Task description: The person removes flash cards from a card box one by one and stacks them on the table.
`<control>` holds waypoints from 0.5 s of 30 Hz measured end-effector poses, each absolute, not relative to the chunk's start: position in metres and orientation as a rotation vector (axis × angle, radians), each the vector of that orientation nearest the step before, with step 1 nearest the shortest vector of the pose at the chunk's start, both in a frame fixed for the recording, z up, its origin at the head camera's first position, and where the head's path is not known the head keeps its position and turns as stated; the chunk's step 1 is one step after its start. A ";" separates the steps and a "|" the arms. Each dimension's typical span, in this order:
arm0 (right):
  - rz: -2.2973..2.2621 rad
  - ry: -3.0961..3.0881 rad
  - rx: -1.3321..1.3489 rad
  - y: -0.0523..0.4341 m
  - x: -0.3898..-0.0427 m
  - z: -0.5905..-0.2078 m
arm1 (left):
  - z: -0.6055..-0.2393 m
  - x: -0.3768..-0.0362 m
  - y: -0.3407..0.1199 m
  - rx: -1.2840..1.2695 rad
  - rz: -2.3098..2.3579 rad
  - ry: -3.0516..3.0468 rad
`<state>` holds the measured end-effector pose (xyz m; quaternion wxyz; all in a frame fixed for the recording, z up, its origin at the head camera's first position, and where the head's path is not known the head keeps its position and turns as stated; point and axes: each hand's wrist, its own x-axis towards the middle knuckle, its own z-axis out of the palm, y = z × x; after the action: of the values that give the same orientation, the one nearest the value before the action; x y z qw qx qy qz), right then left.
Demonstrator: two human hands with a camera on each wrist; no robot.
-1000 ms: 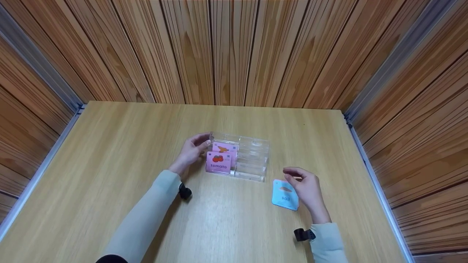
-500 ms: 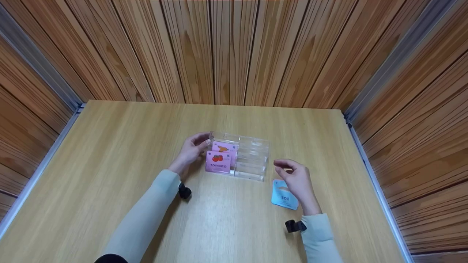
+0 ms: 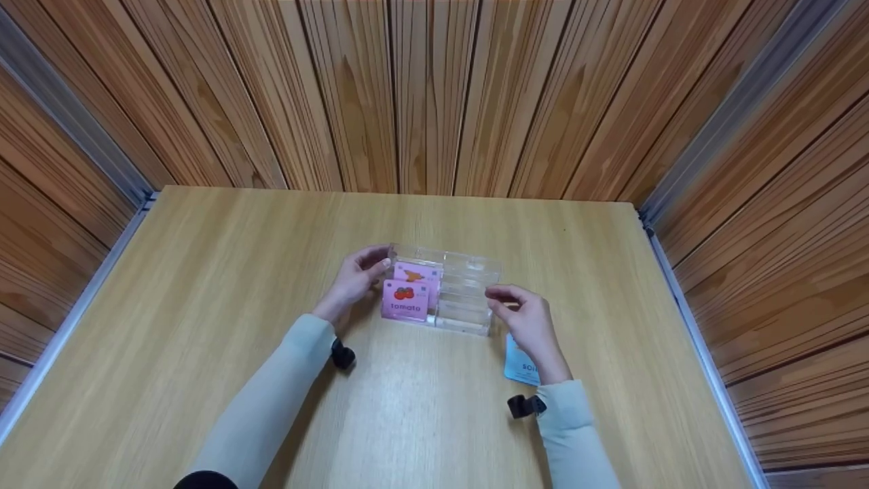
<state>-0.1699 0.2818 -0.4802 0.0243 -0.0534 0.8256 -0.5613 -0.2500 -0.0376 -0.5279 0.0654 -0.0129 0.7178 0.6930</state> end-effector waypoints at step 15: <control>-1.848 2.465 -0.175 0.248 -0.189 -0.481 | -0.528 -0.250 -0.037 -0.044 2.101 2.169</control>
<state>-0.1894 0.2480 -0.4812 0.0278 -0.0566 0.7985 -0.5986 -0.2497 -0.0369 -0.5282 0.0608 -0.0146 0.7168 0.6944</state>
